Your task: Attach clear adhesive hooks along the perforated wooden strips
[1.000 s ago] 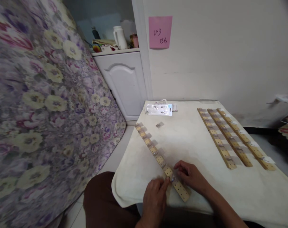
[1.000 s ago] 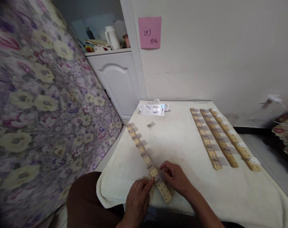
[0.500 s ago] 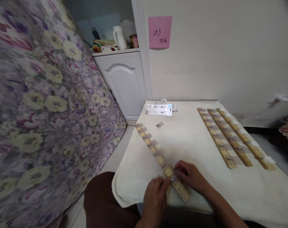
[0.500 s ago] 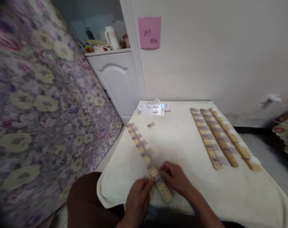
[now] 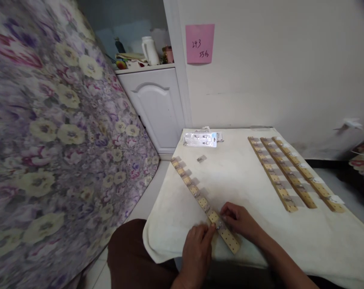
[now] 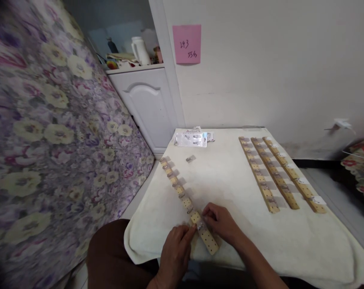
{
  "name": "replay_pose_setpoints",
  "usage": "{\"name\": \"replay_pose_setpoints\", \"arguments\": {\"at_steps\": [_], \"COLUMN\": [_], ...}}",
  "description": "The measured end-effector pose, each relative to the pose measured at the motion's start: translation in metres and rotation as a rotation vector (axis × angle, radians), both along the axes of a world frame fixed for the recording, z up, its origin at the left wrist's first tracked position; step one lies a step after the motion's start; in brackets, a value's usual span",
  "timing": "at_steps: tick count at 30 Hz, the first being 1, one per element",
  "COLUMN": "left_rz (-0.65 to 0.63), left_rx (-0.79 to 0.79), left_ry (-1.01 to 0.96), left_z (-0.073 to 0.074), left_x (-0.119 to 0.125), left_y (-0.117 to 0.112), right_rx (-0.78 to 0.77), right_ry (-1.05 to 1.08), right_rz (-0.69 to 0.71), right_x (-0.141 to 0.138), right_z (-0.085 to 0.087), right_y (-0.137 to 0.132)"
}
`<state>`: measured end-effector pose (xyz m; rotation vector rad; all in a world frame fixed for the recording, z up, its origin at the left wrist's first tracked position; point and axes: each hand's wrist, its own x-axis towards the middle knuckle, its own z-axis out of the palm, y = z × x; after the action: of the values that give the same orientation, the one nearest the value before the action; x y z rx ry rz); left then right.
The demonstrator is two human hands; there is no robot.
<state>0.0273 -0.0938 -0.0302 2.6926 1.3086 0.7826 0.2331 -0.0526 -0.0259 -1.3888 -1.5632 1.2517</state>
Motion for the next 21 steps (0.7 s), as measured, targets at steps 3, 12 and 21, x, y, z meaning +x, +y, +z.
{"name": "replay_pose_setpoints", "arguments": {"at_steps": [3, 12, 21], "left_rz": [0.015, 0.007, 0.031], "left_rx": [0.026, 0.001, 0.069], "left_ry": [-0.006, -0.017, 0.005], "left_z": [-0.003, -0.008, -0.010], "left_x": [0.000, -0.003, -0.004], "left_y": [0.000, -0.002, -0.001], "right_rx": [-0.048, -0.025, -0.095], "right_ry": [0.080, 0.097, 0.207], "right_rz": [0.013, -0.068, -0.084], "right_x": [0.000, 0.006, 0.027], "right_z": [0.003, 0.008, -0.005], "right_y": [-0.001, -0.006, 0.018]}}
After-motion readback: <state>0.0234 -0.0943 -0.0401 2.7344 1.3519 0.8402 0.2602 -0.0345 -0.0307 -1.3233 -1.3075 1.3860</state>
